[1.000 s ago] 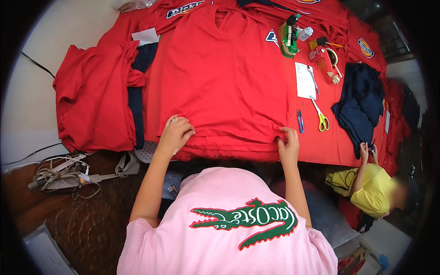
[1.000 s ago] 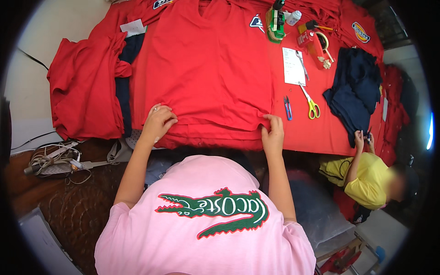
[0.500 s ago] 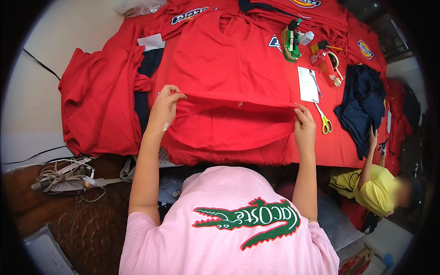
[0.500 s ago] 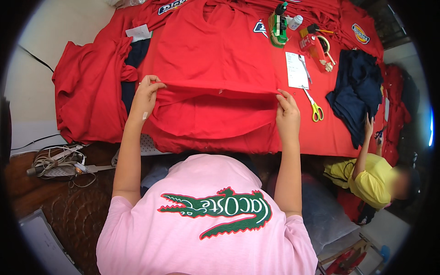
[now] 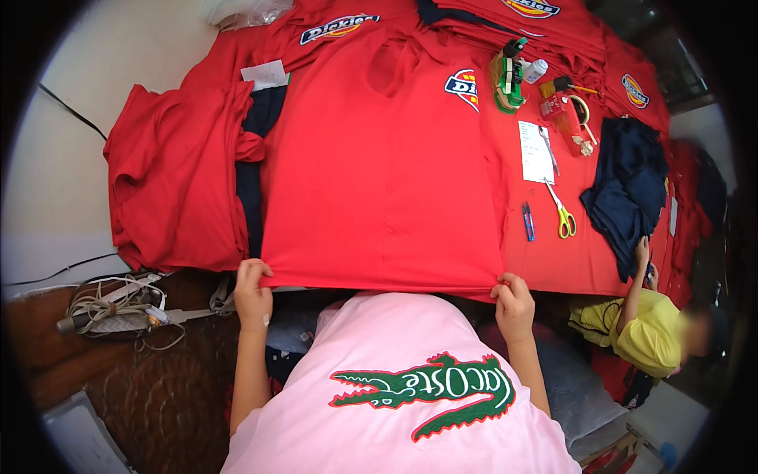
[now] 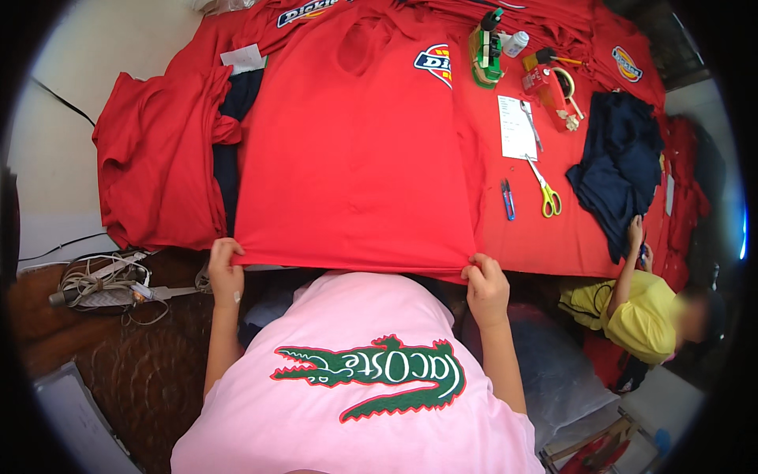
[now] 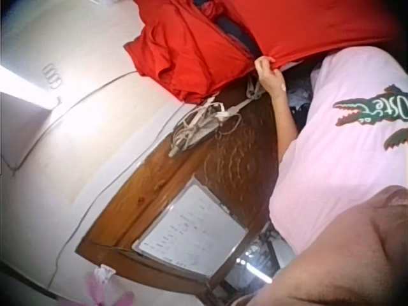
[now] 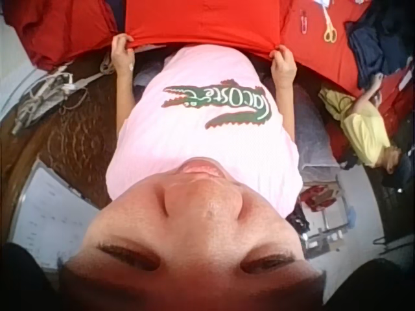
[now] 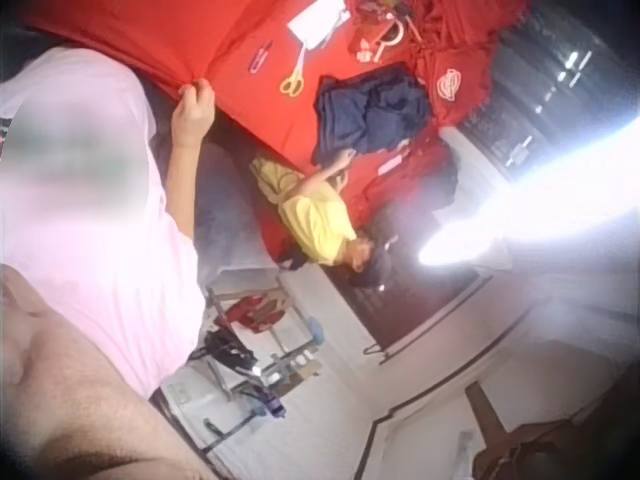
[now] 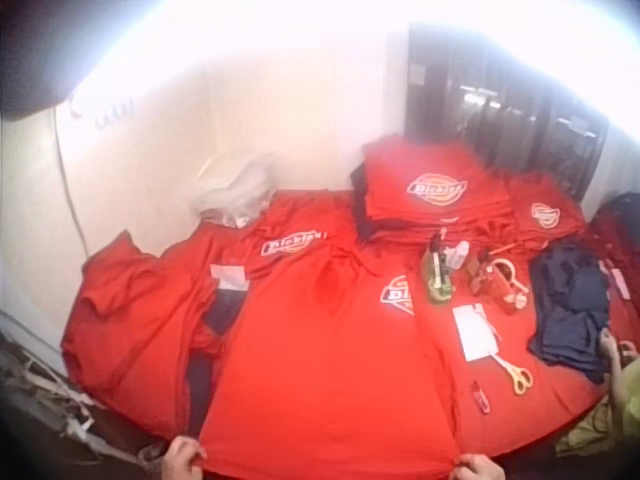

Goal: The person picks up red t-shirts, trims loose threads with a blade, folds them, and stacks them into a bag.

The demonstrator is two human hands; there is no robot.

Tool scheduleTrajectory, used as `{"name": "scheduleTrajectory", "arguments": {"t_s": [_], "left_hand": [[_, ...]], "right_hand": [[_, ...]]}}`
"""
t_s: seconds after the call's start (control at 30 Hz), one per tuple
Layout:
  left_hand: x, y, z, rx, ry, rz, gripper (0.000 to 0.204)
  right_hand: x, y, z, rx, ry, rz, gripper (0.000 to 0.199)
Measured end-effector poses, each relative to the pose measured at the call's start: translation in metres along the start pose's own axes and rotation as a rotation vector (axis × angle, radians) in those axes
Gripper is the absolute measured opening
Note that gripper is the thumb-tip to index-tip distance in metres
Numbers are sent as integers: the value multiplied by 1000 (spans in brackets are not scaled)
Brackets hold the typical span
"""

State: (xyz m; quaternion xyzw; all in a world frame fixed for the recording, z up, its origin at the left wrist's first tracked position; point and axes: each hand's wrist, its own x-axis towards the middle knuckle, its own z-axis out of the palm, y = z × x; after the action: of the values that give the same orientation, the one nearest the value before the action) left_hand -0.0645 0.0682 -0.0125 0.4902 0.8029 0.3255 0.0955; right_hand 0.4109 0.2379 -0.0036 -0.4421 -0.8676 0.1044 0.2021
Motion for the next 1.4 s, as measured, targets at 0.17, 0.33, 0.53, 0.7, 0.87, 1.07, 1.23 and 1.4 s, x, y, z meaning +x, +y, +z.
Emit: {"name": "scheduleTrajectory", "arguments": {"t_s": [0.17,0.33,0.53,0.7,0.87,1.07,1.23,1.4], "left_hand": [[-7,-15,7,131,-406,-192,25],[42,34,21,161,-291,-52,16],[104,83,183,105,-396,516,58],[148,61,204,324,-377,455,76],[172,16,184,370,-105,179,87],[218,25,185,386,-30,206,77],[270,76,221,255,-188,640,51],[307,104,237,424,-263,565,39]], "right_hand": [[-11,13,14,118,-363,74,12],[58,9,24,329,-205,199,28],[164,-106,120,529,-95,-120,60],[169,-54,177,27,-264,-106,86],[150,30,144,-228,-138,129,73],[122,77,99,-203,183,240,46],[75,128,84,-441,88,549,36],[80,137,83,-424,34,546,26]]}}
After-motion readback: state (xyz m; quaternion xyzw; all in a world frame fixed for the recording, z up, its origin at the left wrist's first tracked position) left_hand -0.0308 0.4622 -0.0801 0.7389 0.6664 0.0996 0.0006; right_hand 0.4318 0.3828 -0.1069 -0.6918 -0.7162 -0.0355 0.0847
